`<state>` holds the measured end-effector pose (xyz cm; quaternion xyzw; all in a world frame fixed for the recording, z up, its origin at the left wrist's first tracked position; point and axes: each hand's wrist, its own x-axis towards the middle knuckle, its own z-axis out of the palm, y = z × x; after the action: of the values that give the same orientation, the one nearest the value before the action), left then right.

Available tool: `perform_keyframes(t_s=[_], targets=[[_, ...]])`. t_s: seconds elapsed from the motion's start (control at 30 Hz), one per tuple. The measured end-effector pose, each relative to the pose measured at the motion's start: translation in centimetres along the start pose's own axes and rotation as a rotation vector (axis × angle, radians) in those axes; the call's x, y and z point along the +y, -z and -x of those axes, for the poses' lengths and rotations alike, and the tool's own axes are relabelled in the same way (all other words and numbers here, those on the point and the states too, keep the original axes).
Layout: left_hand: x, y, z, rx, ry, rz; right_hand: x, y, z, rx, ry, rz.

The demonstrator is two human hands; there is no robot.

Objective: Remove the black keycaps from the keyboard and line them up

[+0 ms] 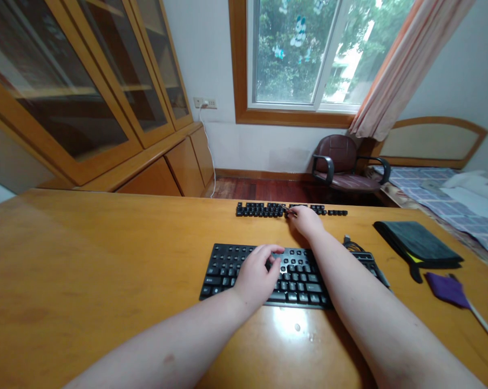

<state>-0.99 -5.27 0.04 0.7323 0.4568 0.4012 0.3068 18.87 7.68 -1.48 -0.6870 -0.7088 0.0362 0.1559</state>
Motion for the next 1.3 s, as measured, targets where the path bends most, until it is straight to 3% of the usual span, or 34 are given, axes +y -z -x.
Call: perform_keyframes(t_s=[0.33, 1.3], targets=[[0.01, -0.08, 0.02, 0.002, -0.003, -0.003, 0.23, -0.2, -0.2, -0.005, -0.07, -0.067], [-0.02, -0.09, 0.01, 0.002, -0.003, 0.0, 0.45, -0.45, -0.08, -0.009, -0.001, -0.062]])
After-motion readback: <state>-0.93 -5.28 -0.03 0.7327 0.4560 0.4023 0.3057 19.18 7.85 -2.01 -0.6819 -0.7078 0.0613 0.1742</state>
